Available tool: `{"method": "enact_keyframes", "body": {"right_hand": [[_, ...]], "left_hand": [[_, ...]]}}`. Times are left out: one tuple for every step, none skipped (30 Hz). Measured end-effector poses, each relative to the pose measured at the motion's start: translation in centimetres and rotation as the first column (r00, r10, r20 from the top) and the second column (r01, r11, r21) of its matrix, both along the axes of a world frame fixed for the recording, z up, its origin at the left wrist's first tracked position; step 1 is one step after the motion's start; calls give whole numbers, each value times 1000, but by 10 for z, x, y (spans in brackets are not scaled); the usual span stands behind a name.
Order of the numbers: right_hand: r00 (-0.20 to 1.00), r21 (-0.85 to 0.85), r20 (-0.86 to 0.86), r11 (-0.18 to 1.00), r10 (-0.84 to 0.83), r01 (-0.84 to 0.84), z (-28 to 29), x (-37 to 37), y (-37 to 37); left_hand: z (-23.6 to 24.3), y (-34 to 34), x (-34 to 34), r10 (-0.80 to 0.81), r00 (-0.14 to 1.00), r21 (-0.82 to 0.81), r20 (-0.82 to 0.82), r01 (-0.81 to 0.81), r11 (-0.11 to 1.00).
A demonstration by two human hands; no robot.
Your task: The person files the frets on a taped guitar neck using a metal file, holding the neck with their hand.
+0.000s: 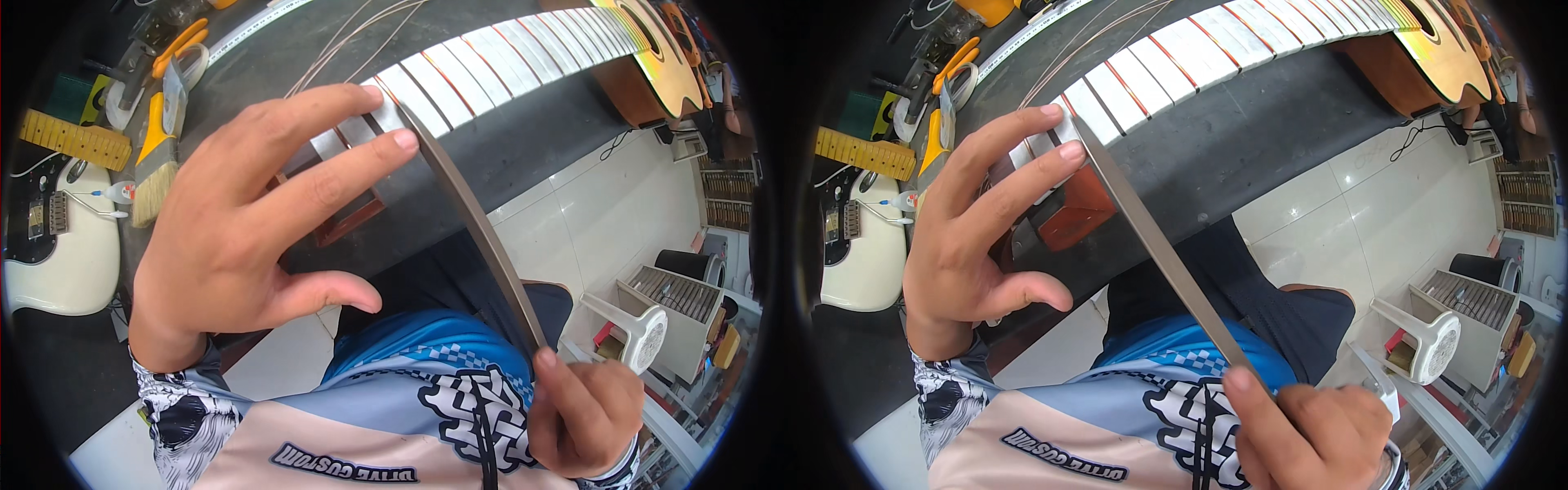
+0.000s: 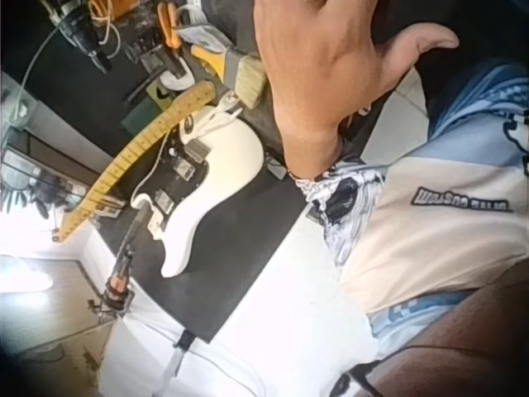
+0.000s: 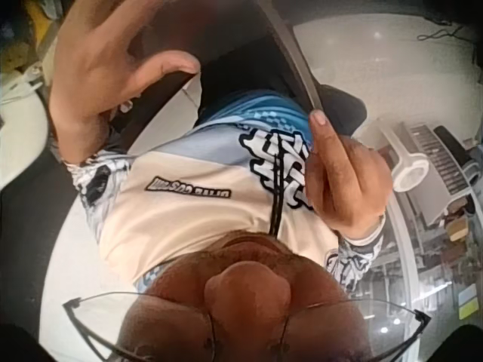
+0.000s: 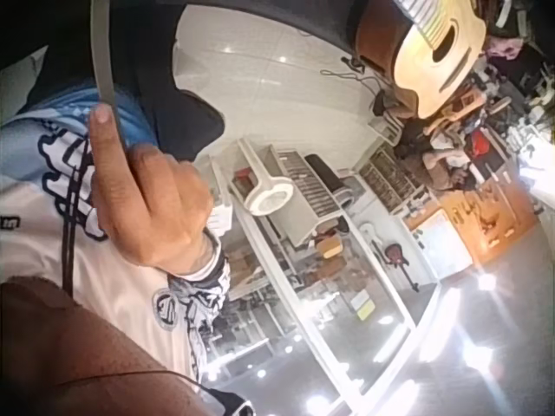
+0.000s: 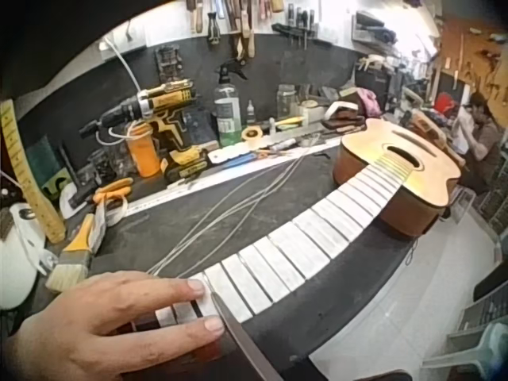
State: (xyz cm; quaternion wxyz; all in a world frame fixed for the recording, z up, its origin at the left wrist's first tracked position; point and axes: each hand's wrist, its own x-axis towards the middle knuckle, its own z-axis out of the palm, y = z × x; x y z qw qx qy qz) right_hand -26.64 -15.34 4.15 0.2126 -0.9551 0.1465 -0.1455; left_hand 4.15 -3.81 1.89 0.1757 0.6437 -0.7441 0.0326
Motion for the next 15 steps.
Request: {"method": "enact_keyframes", "body": {"right_hand": [[1000, -16, 21, 1000, 14, -13, -5, 12, -3], [999, -46, 33, 999, -2, 4, -3, 25, -4], [998, -51, 55, 998, -28, 30, -4, 41, -7], [996, -42, 88, 999, -17, 21, -9, 59, -11], [996, -41, 89, 999, -16, 20, -8, 71, -16], [998, -15, 55, 1000, -13, 14, -5, 81, -21], [1000, 5, 17, 1000, -14, 14, -2, 85, -22], [1000, -1, 13, 1000, -19, 19, 0, 83, -21], [1000, -19, 0, 1000, -19, 19, 3, 79, -20], [1000, -27, -11, 1000, -6, 6, 2, 76, -18], [1000, -48, 11, 999, -13, 14, -2, 64, -13], [999, -67, 34, 998, -17, 19, -7, 48, -8], [1000, -50, 17, 999, -15, 16, -9, 30, -6], [1000, -34, 1, 999, -10, 10, -10, 11, -3], [1000, -31, -15, 999, -24, 24, -5, -9, 4]], "left_hand": [[-3, 4, -1, 19, 1000, 4, 6, -19, 1000], [-3, 1, 0, 6, 1000, -2, 0, -6, 1000], [-3, -2, 2, -12, 1000, -19, 7, 12, 1000], [-3, 4, 1, 7, 1000, -21, 25, -6, 1000], [-2, 3, 1, 8, 1000, -20, 25, -7, 1000], [0, 2, 0, 19, 999, -2, 27, -19, 1000], [0, 2, 0, 24, 999, 10, 25, -25, 1000], [0, 1, 0, 20, 1000, 5, 21, -20, 1000], [0, 0, 1, 7, 1000, -10, 30, -7, 1000], [-1, 3, 2, 8, 999, -15, 43, -7, 1000], [-2, 4, 2, 14, 999, -18, 40, -13, 1000], [-3, 7, 2, 16, 999, -15, 41, -15, 1000], [-3, 5, 1, 12, 999, -11, 40, -12, 1000], [-2, 5, 0, 17, 999, -13, 37, -17, 1000], [2, 2, -2, 10, 1000, -6, 30, -10, 1000]]}}
